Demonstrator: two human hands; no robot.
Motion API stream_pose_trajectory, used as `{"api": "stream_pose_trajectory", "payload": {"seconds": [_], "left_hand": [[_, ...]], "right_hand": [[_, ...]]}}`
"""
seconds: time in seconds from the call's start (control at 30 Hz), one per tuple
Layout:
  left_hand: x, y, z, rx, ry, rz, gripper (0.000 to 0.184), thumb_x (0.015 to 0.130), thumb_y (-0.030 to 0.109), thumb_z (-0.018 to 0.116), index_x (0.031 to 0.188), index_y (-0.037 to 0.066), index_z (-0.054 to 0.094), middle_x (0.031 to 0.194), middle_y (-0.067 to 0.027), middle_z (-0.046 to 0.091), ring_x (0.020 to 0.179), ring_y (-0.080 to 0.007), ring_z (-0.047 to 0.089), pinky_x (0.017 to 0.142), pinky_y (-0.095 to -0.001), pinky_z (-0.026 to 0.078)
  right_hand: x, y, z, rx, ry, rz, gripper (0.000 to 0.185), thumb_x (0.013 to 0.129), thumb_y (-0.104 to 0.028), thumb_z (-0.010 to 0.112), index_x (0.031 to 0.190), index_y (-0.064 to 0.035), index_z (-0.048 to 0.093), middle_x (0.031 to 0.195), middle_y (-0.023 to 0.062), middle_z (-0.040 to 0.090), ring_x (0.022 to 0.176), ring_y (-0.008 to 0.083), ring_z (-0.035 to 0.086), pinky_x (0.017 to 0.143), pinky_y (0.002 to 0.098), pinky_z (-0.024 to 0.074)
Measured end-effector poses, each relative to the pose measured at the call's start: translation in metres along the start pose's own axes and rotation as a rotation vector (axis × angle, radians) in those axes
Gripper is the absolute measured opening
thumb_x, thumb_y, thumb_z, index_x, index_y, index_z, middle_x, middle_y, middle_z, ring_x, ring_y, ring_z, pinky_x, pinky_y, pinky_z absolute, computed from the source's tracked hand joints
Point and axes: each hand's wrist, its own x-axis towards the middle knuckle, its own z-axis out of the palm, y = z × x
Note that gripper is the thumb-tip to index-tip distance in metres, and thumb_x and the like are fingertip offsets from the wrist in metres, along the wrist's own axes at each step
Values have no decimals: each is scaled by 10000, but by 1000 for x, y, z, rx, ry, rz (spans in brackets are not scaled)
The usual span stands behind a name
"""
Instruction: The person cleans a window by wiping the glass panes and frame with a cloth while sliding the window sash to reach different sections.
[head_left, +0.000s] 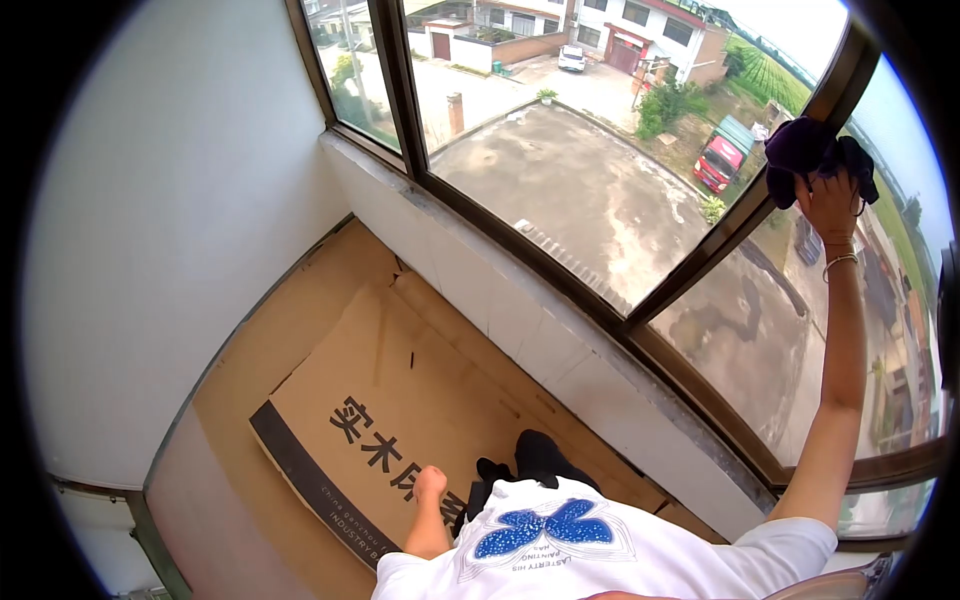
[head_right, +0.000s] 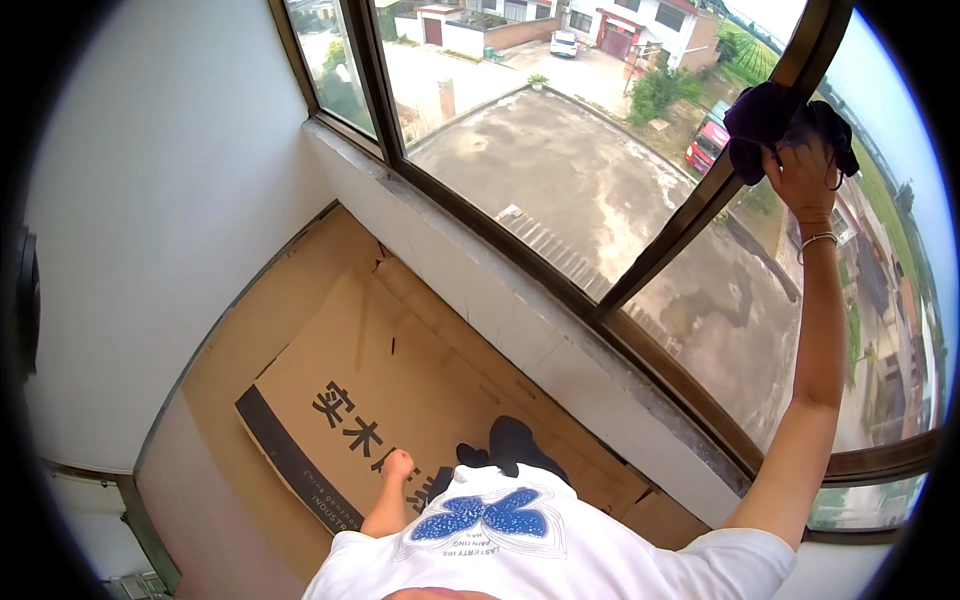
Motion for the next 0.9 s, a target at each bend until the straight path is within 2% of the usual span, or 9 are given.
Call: {"api": "stream_pose_trajectory", "payload": {"seconds": [0.17,0.27,0.37,0.47,0.6,0.67,0.8,0.87,0.9], "left_hand": [[16,-30,19,-101,-84,-70,243,838,226,499,857,115,715,796,-68,722,740,-209,692,713,-358,533],[19,-42,20,-14,-97,-18,249,839,212,493,802,103,714,780,-59,723,712,-189,689,696,-350,528],[18,-46,17,0,-159,19,248,838,203,493,784,90,707,774,-62,723,703,-183,688,703,-348,525],[19,-45,19,-18,-115,-16,249,844,195,491,764,91,702,765,-68,720,679,-193,687,675,-348,529],[24,-41,29,-66,-66,-11,257,854,194,485,752,82,693,726,-73,708,624,-205,675,611,-350,529],[25,-41,34,-79,-110,-29,255,867,206,483,785,74,685,701,-76,694,578,-208,659,560,-352,524],[22,-37,32,-99,-166,-23,255,873,220,485,824,71,687,701,-78,690,569,-201,651,556,-353,523],[14,-32,21,-114,-300,-99,315,848,265,477,1021,122,698,1112,-131,665,1040,-333,627,851,-432,512],[14,-33,23,-119,-292,-96,313,845,265,478,1014,124,701,1109,-128,667,1042,-329,627,853,-436,510]], "right_hand": [[5,-3,-3,-8,70,-30,201,795,-328,688,756,-133,659,729,47,569,814,240,587,747,403,452],[5,-3,-2,-2,68,-24,204,789,-327,691,753,-130,658,727,49,567,813,250,580,740,408,452],[3,-3,0,25,61,-19,207,785,-327,692,753,-125,656,731,53,567,816,260,573,738,413,450],[2,-2,1,25,55,-8,210,786,-327,690,753,-124,654,735,57,567,823,265,569,742,414,449],[8,-3,-2,37,71,-20,209,792,-330,683,761,-125,653,736,58,568,833,263,568,748,409,448],[5,-2,-1,11,44,-8,208,793,-332,682,766,-127,654,736,56,568,832,261,569,749,408,449],[6,-6,-8,-38,-37,7,211,797,-342,675,774,-133,658,734,51,569,829,254,571,755,406,451],[4,-5,-4,-22,-36,10,210,799,-344,671,778,-136,661,735,48,570,831,251,573,755,408,452],[3,-4,-3,-14,-31,14,209,802,-347,666,782,-138,663,736,46,572,833,249,575,756,409,452]]}}
